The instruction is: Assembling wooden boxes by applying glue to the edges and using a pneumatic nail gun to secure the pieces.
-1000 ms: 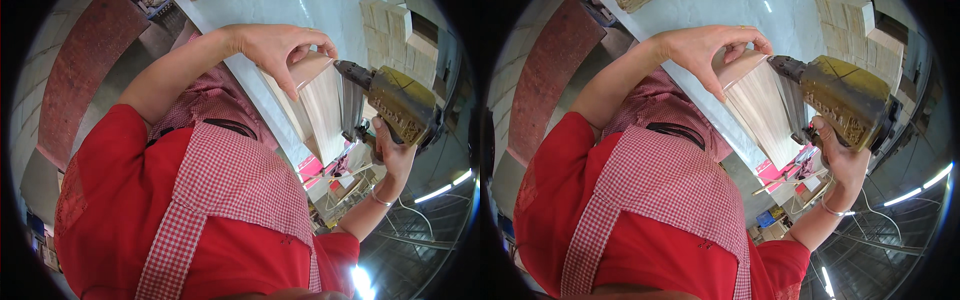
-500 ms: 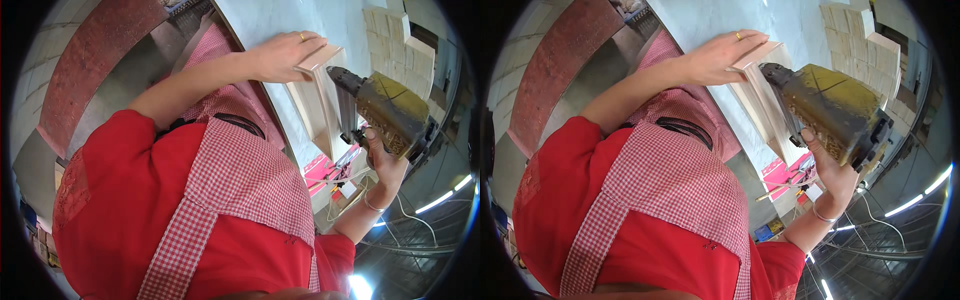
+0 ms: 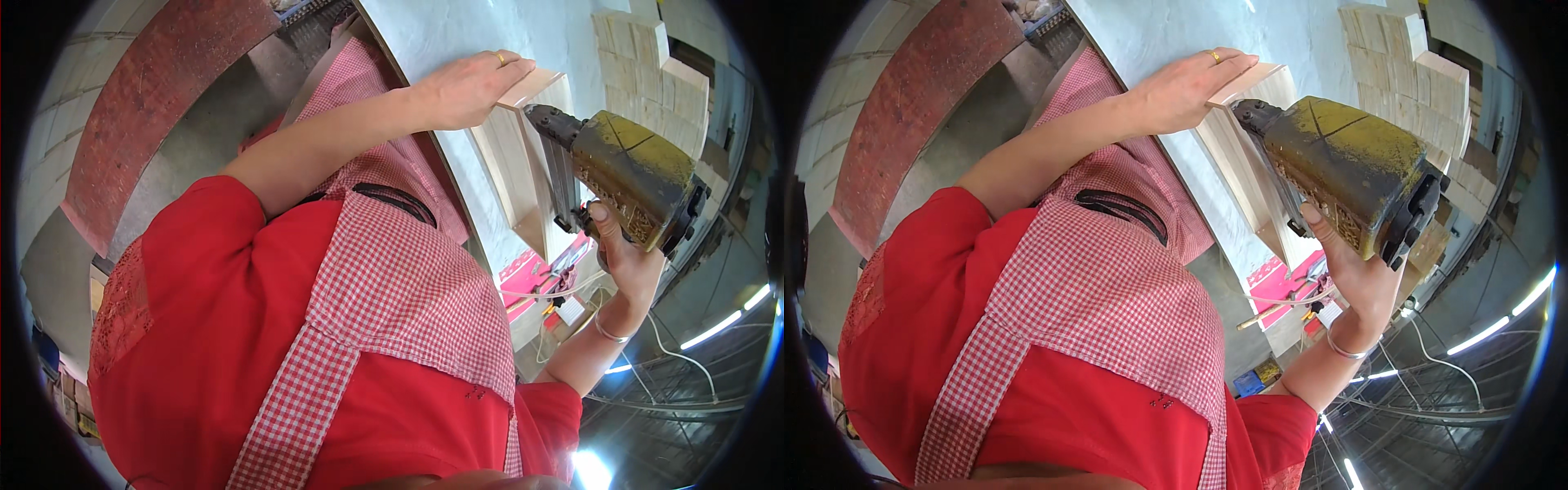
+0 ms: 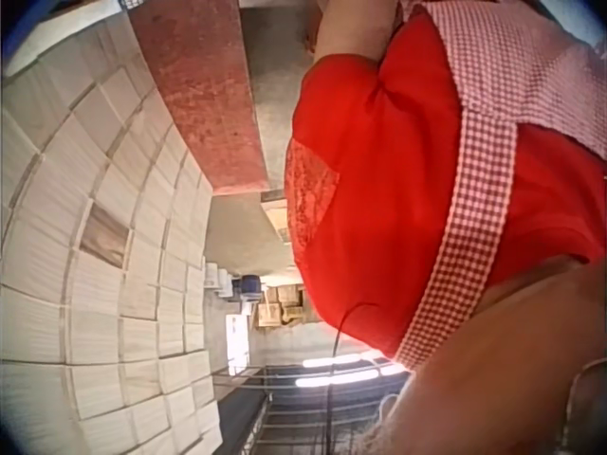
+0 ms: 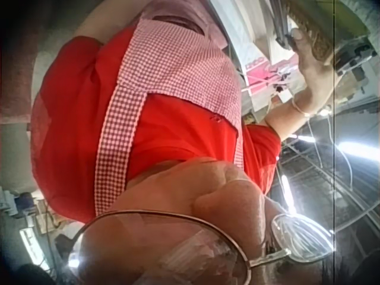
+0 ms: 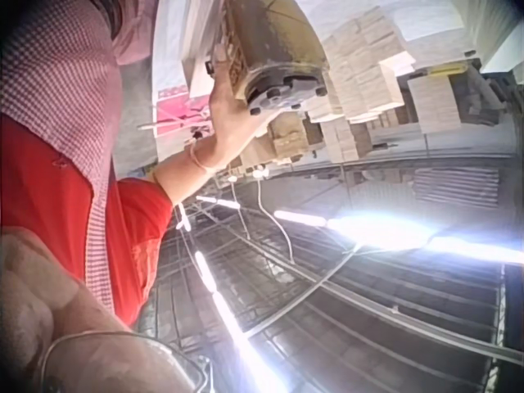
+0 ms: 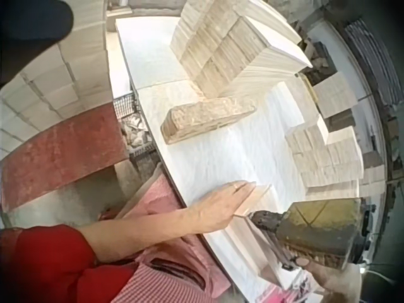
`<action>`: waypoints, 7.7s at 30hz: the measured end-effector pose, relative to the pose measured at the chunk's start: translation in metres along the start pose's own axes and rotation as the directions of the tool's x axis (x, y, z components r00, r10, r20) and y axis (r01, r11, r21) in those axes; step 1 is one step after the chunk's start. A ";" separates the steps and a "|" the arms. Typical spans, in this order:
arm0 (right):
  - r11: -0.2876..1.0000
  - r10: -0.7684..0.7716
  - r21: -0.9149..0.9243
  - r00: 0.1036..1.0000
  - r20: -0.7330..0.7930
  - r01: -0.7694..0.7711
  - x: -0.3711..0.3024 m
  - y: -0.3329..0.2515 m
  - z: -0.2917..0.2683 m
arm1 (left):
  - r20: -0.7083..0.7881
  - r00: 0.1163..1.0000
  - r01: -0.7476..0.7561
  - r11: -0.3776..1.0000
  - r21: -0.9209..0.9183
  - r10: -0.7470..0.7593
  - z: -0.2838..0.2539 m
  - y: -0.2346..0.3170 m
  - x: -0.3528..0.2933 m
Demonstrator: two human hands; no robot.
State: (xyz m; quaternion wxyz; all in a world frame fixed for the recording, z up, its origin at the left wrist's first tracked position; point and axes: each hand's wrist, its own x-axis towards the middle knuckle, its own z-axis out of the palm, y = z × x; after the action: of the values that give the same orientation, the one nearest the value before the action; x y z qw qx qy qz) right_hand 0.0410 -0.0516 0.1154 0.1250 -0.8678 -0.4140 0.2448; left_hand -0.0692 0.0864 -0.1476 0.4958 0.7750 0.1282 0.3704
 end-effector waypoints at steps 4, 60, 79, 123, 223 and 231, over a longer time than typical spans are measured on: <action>0.986 -0.154 -0.068 0.987 -0.038 0.151 0.001 0.010 0.003 | 0.029 0.999 0.021 1.000 -0.014 -0.020 0.001 0.001 0.002; 0.629 0.445 -0.141 0.503 -0.741 -0.765 -0.200 0.348 0.181 | 0.416 0.631 0.526 0.755 0.391 -0.655 -0.075 0.034 0.059; 0.861 0.357 0.497 0.563 -0.746 0.112 -0.105 0.201 0.176 | 0.129 0.961 0.229 0.967 0.112 -0.243 -0.078 0.070 -0.002; 0.416 0.743 0.208 0.199 -0.639 -0.885 -0.365 0.534 0.208 | 0.357 0.933 0.052 0.999 -0.016 -0.043 -0.015 0.081 0.070; 0.735 0.627 0.468 0.228 -0.745 -0.491 -0.060 0.454 0.086 | 0.649 0.736 -0.569 0.694 0.442 0.190 -0.003 0.061 -0.004; 0.731 0.554 0.557 0.132 -0.822 0.395 -0.073 0.232 0.076 | 0.607 0.781 -0.493 0.743 0.452 0.148 0.015 0.067 -0.012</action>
State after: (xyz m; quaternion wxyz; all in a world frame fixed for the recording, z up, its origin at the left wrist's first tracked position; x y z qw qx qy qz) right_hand 0.1140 -0.2529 -0.0235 0.6532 -0.7129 -0.0501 -0.2502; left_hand -0.0780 0.0373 -0.0986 0.1707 0.9703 -0.0480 0.1643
